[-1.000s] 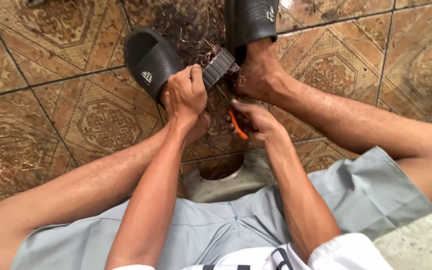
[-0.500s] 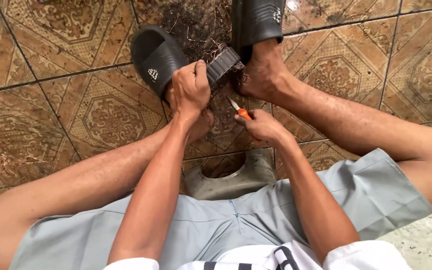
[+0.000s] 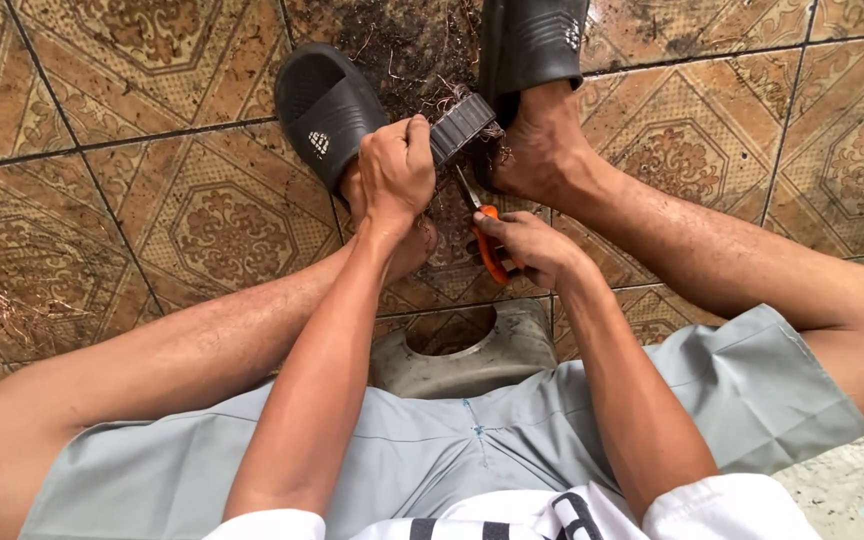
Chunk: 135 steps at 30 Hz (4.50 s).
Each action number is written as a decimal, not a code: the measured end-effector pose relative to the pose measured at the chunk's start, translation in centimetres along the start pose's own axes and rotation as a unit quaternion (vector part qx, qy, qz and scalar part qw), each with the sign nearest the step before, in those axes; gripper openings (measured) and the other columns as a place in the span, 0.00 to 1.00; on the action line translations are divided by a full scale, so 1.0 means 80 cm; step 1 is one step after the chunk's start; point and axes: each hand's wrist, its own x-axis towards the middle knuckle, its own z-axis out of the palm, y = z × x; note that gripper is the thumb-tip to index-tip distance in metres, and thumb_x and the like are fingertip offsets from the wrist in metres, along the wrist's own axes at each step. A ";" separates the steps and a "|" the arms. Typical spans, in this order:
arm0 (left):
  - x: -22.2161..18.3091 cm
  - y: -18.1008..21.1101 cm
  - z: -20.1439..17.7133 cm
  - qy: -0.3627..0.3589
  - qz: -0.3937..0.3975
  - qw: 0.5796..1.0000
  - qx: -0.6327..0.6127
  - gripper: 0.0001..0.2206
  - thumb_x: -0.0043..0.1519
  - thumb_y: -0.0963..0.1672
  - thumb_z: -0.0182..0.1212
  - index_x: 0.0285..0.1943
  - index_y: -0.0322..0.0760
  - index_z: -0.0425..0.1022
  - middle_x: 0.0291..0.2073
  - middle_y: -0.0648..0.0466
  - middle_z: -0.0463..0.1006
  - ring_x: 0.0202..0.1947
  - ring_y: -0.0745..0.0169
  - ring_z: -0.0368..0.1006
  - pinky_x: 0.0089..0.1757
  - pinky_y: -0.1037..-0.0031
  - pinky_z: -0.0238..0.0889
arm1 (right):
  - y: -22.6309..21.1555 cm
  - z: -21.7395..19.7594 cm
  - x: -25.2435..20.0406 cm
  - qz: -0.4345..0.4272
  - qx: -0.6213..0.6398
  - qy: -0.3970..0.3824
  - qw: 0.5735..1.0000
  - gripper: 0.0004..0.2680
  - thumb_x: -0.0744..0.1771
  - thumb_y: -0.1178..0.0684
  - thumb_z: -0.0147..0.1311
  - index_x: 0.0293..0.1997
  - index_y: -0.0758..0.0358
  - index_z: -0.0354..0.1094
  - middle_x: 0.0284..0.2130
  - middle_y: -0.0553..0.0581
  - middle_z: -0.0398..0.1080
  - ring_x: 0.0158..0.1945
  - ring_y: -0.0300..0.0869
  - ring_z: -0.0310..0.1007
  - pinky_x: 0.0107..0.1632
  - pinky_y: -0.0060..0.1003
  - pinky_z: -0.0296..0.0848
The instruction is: Extracting copper wire from a motor stator using scissors while sitting on the floor.
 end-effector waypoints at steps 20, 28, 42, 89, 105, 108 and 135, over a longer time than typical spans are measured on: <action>-0.003 0.001 0.002 0.006 -0.006 1.000 -0.012 0.20 0.66 0.47 0.42 0.16 0.50 0.61 0.07 0.63 0.61 0.08 0.71 0.55 0.22 0.79 0.48 | 0.004 -0.010 0.027 0.143 0.235 -0.092 0.957 0.15 0.68 0.35 0.54 0.44 0.56 0.62 0.30 0.58 0.69 0.31 0.47 0.75 0.32 0.41 0.78; -0.004 0.014 -0.007 0.022 -0.009 1.000 0.002 0.21 0.64 0.47 0.43 0.15 0.44 0.66 0.08 0.56 0.64 0.12 0.62 0.64 0.24 0.73 0.55 | 0.052 0.025 0.050 -0.035 0.012 0.017 0.999 0.11 0.65 0.52 0.61 0.33 0.74 0.68 0.15 0.65 0.68 0.16 0.52 0.72 0.17 0.45 0.70; -0.016 0.024 -0.012 0.061 0.079 0.995 -0.003 0.20 0.65 0.44 0.44 0.16 0.35 0.60 0.09 0.54 0.62 0.12 0.66 0.47 0.17 0.71 0.41 | -0.117 -0.001 0.001 -0.675 -0.356 0.105 0.638 0.22 0.56 0.70 0.55 0.55 0.76 0.56 0.37 0.61 0.64 0.35 0.49 0.64 0.33 0.36 0.69; -0.009 -0.002 0.004 0.046 -0.022 0.999 0.012 0.21 0.64 0.48 0.43 0.16 0.40 0.66 0.10 0.50 0.66 0.16 0.59 0.66 0.24 0.71 0.56 | 0.032 0.034 0.023 -0.077 -0.387 0.143 0.908 0.19 0.62 0.40 0.56 0.46 0.67 0.65 0.38 0.76 0.74 0.48 0.66 0.77 0.48 0.59 0.77; -0.002 -0.016 0.002 -0.004 -0.005 1.000 -0.028 0.22 0.65 0.49 0.41 0.15 0.39 0.62 0.08 0.47 0.61 0.14 0.53 0.62 0.23 0.67 0.53 | 0.023 -0.020 0.024 0.071 0.284 -0.251 0.923 0.08 0.67 0.48 0.50 0.45 0.59 0.64 0.27 0.47 0.62 0.29 0.36 0.67 0.33 0.30 0.67; -0.002 -0.012 0.004 -0.011 -0.020 0.999 -0.039 0.21 0.64 0.48 0.41 0.15 0.46 0.65 0.08 0.55 0.65 0.13 0.62 0.63 0.22 0.72 0.53 | -0.037 -0.021 0.016 -0.018 -0.093 0.020 0.995 0.15 0.63 0.53 0.59 0.50 0.72 0.70 0.24 0.65 0.71 0.26 0.51 0.74 0.24 0.42 0.68; -0.018 0.051 0.007 -0.074 0.001 0.978 0.196 0.31 0.67 0.60 0.37 0.32 0.41 0.81 0.27 0.40 0.81 0.40 0.34 0.79 0.42 0.46 0.69 | 0.112 0.030 -0.101 -0.222 -0.476 0.061 0.849 0.15 0.65 0.48 0.51 0.52 0.69 0.64 0.39 0.76 0.76 0.46 0.66 0.79 0.44 0.59 0.78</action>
